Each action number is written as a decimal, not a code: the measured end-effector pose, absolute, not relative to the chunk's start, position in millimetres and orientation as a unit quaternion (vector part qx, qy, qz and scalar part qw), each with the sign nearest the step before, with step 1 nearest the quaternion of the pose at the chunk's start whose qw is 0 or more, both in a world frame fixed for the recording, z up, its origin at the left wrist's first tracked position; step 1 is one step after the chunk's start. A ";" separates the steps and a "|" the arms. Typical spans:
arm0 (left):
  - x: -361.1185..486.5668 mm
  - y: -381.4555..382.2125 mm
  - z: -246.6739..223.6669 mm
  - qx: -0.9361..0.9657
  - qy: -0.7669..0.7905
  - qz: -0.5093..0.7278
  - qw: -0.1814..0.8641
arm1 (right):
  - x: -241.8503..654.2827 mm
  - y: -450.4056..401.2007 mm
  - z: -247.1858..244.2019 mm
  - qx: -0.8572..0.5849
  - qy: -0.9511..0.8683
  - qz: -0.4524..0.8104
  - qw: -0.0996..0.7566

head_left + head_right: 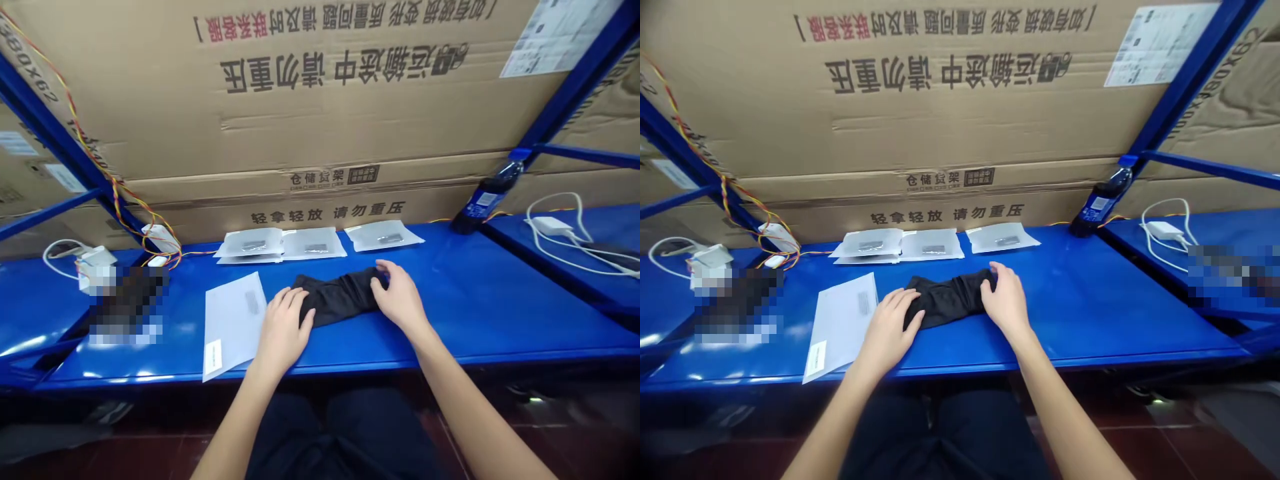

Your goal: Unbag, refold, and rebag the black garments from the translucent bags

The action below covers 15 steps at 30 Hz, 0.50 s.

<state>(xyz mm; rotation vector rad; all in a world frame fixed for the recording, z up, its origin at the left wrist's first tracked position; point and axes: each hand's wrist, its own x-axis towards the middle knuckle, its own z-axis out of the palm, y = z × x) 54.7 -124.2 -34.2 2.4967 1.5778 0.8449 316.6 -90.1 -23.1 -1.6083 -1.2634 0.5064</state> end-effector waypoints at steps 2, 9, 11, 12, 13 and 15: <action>51.1 -123.6 -34.0 0.814 0.513 0.271 0.031 | 318.1 -100.1 -21.5 -0.644 -0.599 0.101 0.466; 38.5 -122.7 -26.3 0.809 0.541 0.229 0.017 | 280.5 -111.6 -26.9 -0.565 -0.751 0.010 0.342; 30.9 -123.2 -25.3 0.804 0.553 0.220 0.005 | 286.5 -108.0 -27.3 -0.577 -0.717 0.029 0.390; 26.2 -123.6 -24.9 0.802 0.557 0.217 -0.001 | 294.4 -106.2 -27.0 -0.592 -0.687 0.041 0.419; 21.2 -124.0 -24.5 0.800 0.560 0.216 -0.007 | 304.9 -104.8 -26.6 -0.614 -0.650 0.050 0.445; 11.2 -124.2 -23.2 0.799 0.561 0.216 -0.014 | 330.7 -103.5 -27.8 -0.667 -0.576 0.056 0.469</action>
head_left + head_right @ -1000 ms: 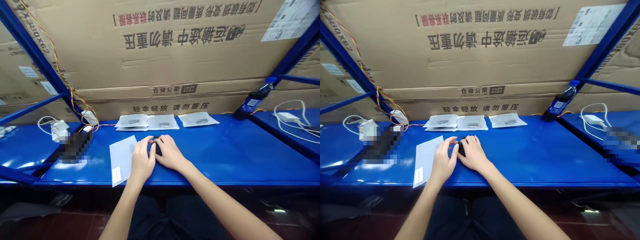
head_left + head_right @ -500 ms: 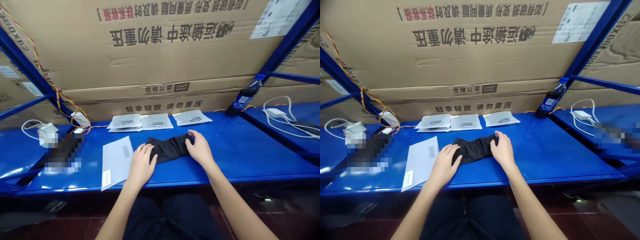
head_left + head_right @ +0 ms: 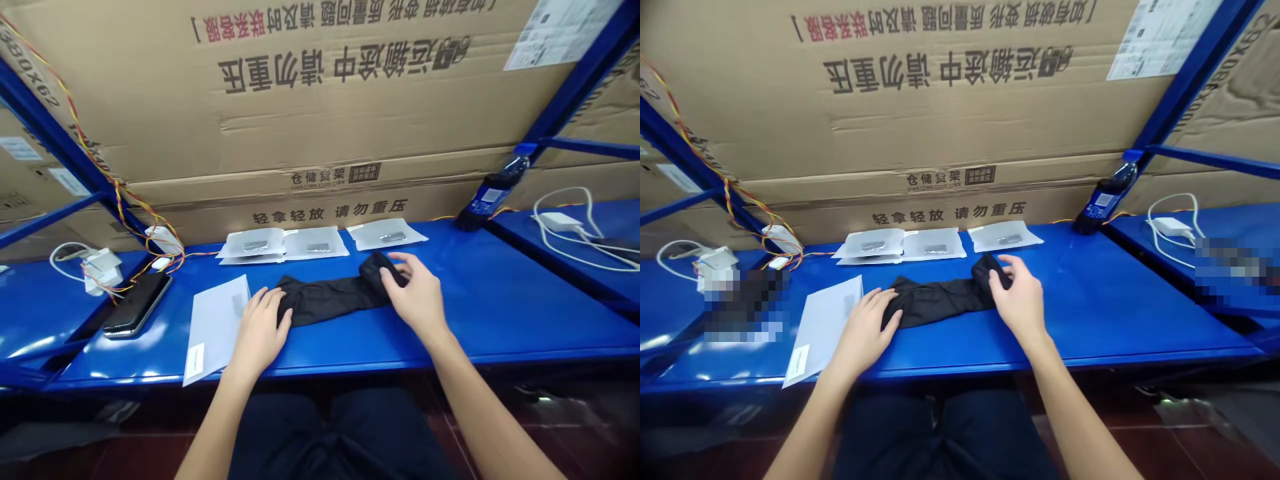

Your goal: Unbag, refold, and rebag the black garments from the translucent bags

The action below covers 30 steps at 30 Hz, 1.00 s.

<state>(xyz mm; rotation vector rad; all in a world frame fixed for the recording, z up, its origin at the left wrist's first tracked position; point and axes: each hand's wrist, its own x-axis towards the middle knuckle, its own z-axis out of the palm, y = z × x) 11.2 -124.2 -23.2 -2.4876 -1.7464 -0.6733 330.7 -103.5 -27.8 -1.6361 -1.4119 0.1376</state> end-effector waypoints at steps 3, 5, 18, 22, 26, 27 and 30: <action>1.1 -121.2 -18.1 -0.801 -0.557 -0.221 0.014 | 366.9 -103.6 -35.4 -0.707 -0.560 0.056 0.428; 0.2 -114.9 -12.0 -0.800 -0.556 -0.224 0.009 | 380.9 -102.3 -40.9 -0.696 -0.588 0.087 0.404; -1.0 -124.0 32.0 -0.766 -0.482 -0.367 -0.214 | 404.1 -136.1 -25.6 -0.552 -0.556 0.290 0.550; -16.3 -168.0 42.4 -0.825 -0.429 -0.227 -0.289 | 432.9 -181.6 -25.3 -0.521 -0.672 0.342 0.400; -6.0 -170.3 51.1 -0.843 -0.436 -0.198 -0.244 | 440.0 -190.8 -18.7 -0.496 -0.731 0.295 0.364; 2.2 -162.2 50.6 -0.846 -0.439 -0.218 -0.212 | 436.8 -185.1 -16.7 -0.508 -0.727 0.262 0.380; 32.6 -125.5 41.8 -0.874 -0.404 -0.240 -0.120 | 421.1 -155.7 -13.9 -0.525 -0.744 0.159 0.380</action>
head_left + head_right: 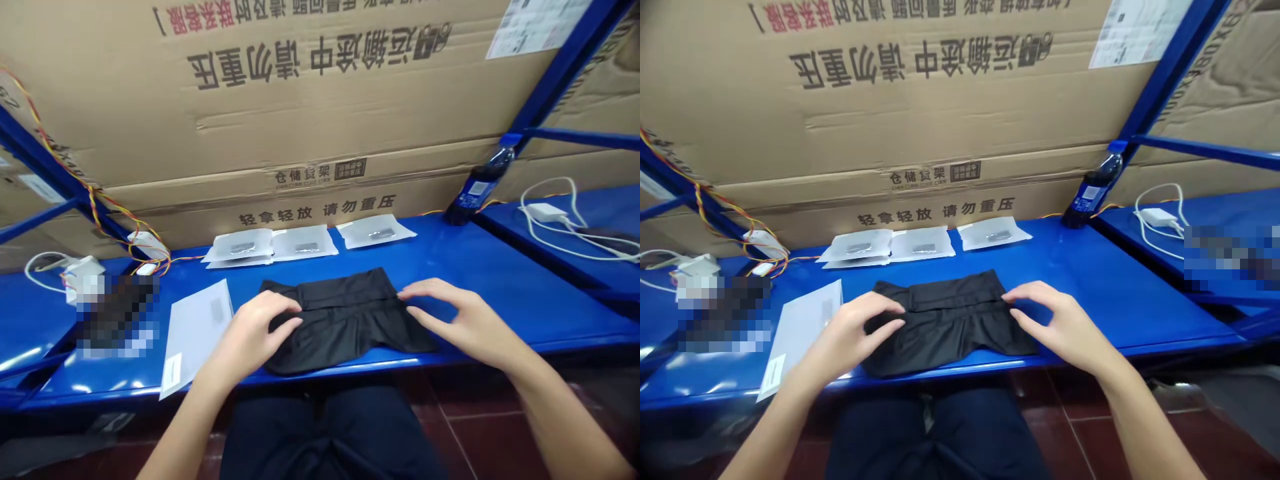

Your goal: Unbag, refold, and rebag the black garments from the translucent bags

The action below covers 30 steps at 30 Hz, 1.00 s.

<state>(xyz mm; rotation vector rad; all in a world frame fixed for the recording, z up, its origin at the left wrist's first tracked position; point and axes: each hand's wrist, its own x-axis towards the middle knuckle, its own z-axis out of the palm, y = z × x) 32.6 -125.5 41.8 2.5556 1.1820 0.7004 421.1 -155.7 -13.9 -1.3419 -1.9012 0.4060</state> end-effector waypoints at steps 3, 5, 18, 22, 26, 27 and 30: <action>54.9 -93.0 27.7 0.920 0.352 0.167 0.049 | 409.0 -128.1 -18.7 -0.502 -0.792 0.097 0.333; 58.2 -85.5 20.6 0.931 0.338 0.132 0.024 | 406.4 -122.2 -23.5 -0.497 -0.804 0.082 0.316; 54.2 6.2 24.9 0.790 0.456 0.237 0.334 | 397.9 -26.3 -11.3 -0.548 -0.690 0.288 0.374; 52.9 27.5 3.9 0.777 0.460 0.247 0.351 | 396.5 -7.9 -25.3 -0.557 -0.685 0.282 0.375; 45.6 25.2 -1.1 0.771 0.457 0.246 0.370 | 399.5 -14.2 -31.4 -0.559 -0.680 0.280 0.382; 44.5 24.8 -0.9 0.769 0.458 0.245 0.373 | 399.8 -14.5 -31.5 -0.562 -0.678 0.283 0.379; 43.5 24.9 -0.5 0.763 0.463 0.246 0.378 | 397.7 -12.7 -31.4 -0.572 -0.672 0.286 0.374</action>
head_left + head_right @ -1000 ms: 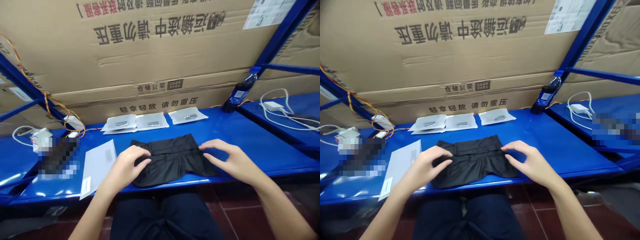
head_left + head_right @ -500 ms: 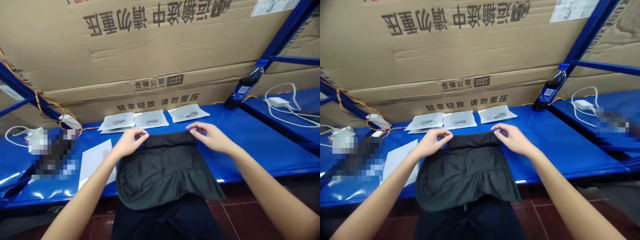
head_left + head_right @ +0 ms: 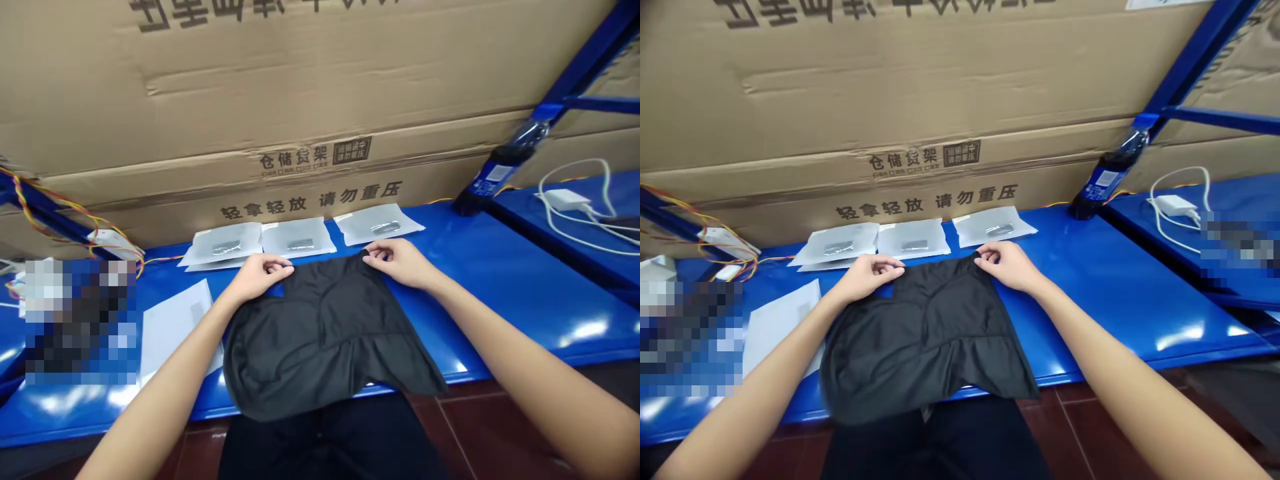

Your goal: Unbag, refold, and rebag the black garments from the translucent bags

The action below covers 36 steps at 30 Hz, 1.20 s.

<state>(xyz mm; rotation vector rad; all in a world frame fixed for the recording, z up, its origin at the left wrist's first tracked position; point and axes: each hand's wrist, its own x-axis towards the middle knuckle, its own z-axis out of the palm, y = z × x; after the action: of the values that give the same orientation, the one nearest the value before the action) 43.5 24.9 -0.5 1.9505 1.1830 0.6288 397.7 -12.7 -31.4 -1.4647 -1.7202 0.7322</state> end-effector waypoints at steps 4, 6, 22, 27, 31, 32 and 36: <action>44.7 24.0 -1.1 0.758 0.465 0.251 0.382 | 391.4 -13.0 -31.5 -0.584 -0.672 0.259 0.374; 45.5 22.7 -1.6 0.756 0.465 0.255 0.384 | 389.8 -14.5 -31.3 -0.584 -0.679 0.251 0.368; 45.3 -44.1 47.0 0.818 0.419 0.288 0.269 | 409.6 -79.1 8.4 -0.518 -0.679 0.293 0.430; 34.4 -122.7 37.5 0.902 0.363 0.163 0.170 | 412.7 -154.9 -6.3 -0.496 -0.773 0.226 0.324; 20.6 -171.9 17.9 0.914 0.349 0.200 0.050 | 412.0 -202.3 -33.1 -0.507 -0.795 0.153 0.294; 16.3 -181.3 14.2 0.917 0.336 0.213 0.027 | 413.6 -210.6 -39.5 -0.501 -0.803 0.142 0.290; -0.4 -206.7 3.9 0.917 0.298 0.260 -0.054 | 425.6 -229.1 -56.4 -0.466 -0.815 0.112 0.327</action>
<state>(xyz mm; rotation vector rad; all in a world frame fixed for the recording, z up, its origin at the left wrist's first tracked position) -0.4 -206.7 3.9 2.9846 0.9687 0.8469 425.6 -229.1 -56.4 -1.2207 -2.1337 0.2941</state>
